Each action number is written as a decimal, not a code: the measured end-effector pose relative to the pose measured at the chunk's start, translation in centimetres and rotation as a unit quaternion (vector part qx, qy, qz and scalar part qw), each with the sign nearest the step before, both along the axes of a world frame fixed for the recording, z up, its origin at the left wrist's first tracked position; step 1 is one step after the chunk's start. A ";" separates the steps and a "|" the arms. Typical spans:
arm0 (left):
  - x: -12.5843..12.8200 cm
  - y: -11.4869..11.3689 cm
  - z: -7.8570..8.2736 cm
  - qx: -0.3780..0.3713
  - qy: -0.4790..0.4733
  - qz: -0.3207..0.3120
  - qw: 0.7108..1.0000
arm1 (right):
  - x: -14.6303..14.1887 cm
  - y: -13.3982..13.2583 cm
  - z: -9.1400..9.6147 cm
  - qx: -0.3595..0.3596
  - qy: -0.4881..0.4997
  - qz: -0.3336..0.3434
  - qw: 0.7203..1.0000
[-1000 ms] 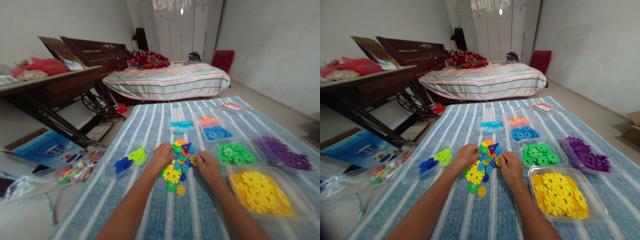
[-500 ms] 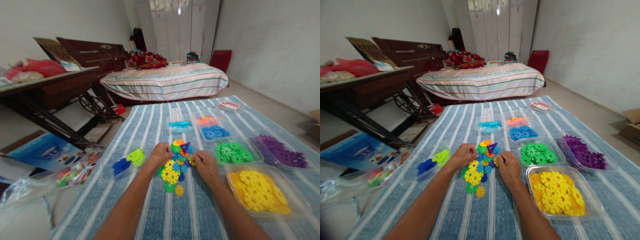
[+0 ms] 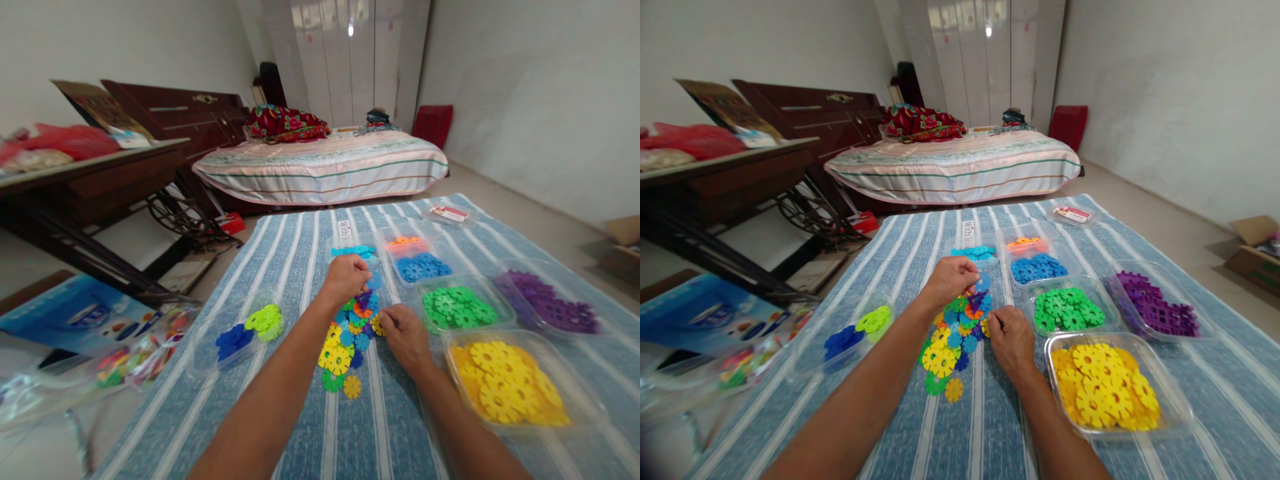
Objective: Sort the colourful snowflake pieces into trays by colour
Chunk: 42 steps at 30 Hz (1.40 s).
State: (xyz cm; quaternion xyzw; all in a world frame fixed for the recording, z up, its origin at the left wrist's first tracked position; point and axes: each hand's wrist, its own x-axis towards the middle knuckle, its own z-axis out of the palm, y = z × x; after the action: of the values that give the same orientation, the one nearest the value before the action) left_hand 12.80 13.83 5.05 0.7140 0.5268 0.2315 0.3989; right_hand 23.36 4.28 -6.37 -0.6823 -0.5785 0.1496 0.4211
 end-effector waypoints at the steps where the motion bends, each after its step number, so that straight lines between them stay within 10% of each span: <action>1: 1.1 0.1 0.2 -0.008 -0.036 -0.004 0.999 | 0.0 0.0 0.0 -0.002 0.001 0.000 1.000; 6: 3.7 1.0 0.5 0.069 0.065 -0.051 0.994 | -0.1 0.0 0.1 0.001 -0.003 -0.005 1.000; 20: -1.4 -1.5 -2.4 0.119 0.367 -0.098 0.917 | -0.1 0.2 -0.1 0.012 -0.001 0.004 1.000; 34: -2.7 -0.2 -0.4 0.144 0.323 -0.092 0.931 | -0.8 0.6 0.8 0.028 0.004 -0.023 0.999; 42: 4.6 -1.8 2.7 0.253 0.146 -0.161 0.943 | -0.9 1.0 0.6 0.031 -0.014 -0.032 0.999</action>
State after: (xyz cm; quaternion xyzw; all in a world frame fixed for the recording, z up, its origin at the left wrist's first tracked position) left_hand 17.45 12.01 7.74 0.8928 0.3813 0.1829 0.1552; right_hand 22.41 5.31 -5.74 -0.6894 -0.5665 0.1082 0.4382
